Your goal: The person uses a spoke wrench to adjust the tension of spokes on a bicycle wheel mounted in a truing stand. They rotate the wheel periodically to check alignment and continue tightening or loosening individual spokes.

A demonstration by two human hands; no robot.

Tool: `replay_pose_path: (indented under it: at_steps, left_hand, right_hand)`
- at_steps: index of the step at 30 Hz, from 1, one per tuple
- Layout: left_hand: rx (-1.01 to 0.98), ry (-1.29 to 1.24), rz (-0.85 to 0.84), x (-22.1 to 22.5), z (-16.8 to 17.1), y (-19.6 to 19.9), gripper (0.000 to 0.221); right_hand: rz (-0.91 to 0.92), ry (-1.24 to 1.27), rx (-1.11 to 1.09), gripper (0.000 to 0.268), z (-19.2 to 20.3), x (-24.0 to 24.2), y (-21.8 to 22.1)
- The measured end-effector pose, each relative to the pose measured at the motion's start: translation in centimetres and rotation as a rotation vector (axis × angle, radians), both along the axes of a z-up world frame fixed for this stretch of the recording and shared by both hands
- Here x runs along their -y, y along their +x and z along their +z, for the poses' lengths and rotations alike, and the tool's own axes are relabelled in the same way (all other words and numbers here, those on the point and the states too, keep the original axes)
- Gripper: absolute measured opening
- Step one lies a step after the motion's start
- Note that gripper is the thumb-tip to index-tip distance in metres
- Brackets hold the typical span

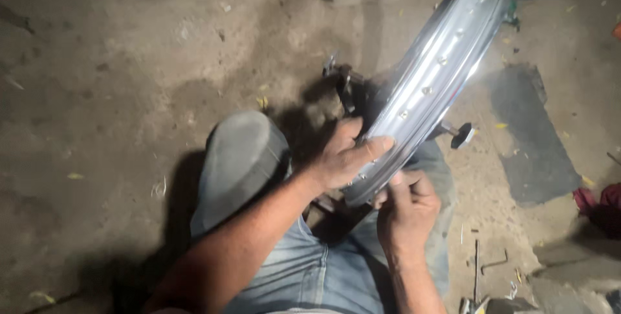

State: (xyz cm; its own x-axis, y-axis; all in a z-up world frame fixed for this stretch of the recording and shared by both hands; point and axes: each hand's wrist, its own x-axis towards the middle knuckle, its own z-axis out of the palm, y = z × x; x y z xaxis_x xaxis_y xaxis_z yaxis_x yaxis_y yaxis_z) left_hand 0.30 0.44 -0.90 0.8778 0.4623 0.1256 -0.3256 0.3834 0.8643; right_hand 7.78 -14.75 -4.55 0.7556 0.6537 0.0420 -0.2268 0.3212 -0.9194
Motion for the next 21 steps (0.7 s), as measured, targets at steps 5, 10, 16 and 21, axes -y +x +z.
replay_pose_path:
  at_steps: [5, 10, 16, 21]
  left_hand:
    - [-0.05, 0.126, 0.031, -0.1, -0.4, -0.2, 0.035]
    - [-0.243, 0.378, 0.12, -0.5, -0.9, -0.1, 0.046]
    - [0.021, 0.157, -0.033, -0.3, -0.7, 0.2, 0.052]
    - [-0.076, 0.285, 0.097, -0.3, -0.6, -0.2, 0.048]
  right_hand:
    - [-0.074, -0.247, 0.212, 0.022, -0.3, 0.8, 0.9]
    - [-0.052, -0.249, 0.183, 0.025, 3.0, 0.1, 3.5]
    - [0.007, -0.106, -0.155, 0.003, 7.9, -6.1, 6.1]
    - [-0.036, 0.001, -0.188, 0.008, 7.8, -5.2, 3.8]
